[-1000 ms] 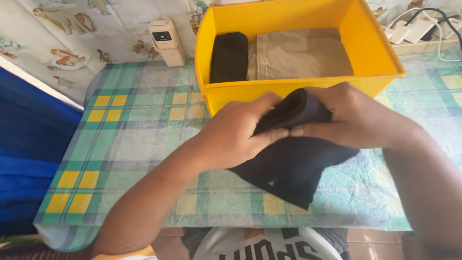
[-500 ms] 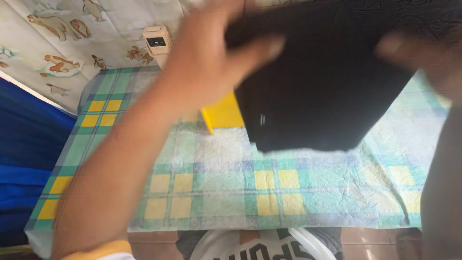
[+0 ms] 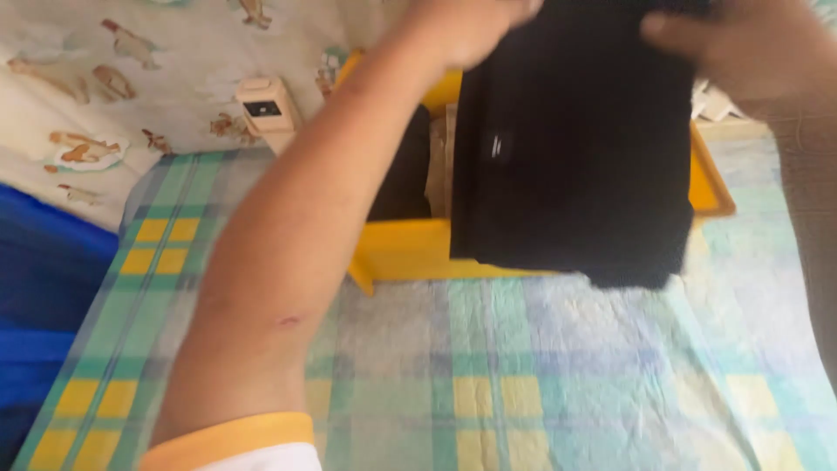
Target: Folding a black shirt and beige pants and organizing them into a yellow storage bin.
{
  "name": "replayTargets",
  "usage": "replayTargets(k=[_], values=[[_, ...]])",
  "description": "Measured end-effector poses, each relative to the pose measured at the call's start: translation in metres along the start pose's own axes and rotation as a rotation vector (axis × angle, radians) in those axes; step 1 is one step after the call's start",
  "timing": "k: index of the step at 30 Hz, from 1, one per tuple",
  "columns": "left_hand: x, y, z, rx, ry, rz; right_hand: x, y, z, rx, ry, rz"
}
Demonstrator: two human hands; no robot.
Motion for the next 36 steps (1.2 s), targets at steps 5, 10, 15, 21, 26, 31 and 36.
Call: replayTargets(k=[5, 10, 15, 21, 26, 31, 36], values=[[0.023, -0.045, 0.031, 0.043, 0.048, -0.093, 0.037, -0.041, 0.042, 0.095, -0.030, -0.037], [0.049, -0.075, 0.046, 0.191, 0.146, 0.020, -0.049, -0.071, 0.099, 0.121, 0.085, -0.743], [0.056, -0.085, 0.034, 0.232, 0.168, 0.131, 0.000, -0.097, 0.082, 0.213, 0.010, -0.922], [0.035, -0.078, 0.015, 0.295, 0.116, 0.440, 0.000, -0.117, 0.079, 0.388, -0.029, -0.999], [0.055, -0.080, 0.025, 0.198, -0.012, 0.552, -0.005, -0.123, 0.076, 0.423, -0.003, -1.095], [0.068, -0.106, 0.018, 0.332, -0.006, 0.517, -0.004, -0.126, 0.077, 0.450, -0.013, -1.131], [0.071, -0.107, 0.036, 0.196, -0.083, 0.660, -0.003, -0.126, 0.075, 0.439, 0.002, -1.139]])
Point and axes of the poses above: each hand's wrist, its own z-axis towards the middle knuckle, its own y-axis out of the back of the hand, x = y × z, the point moved 4 cm from there along z, towards the middle knuckle, and after that the axes turned 3 degrees about y, right-handed, at the moved point
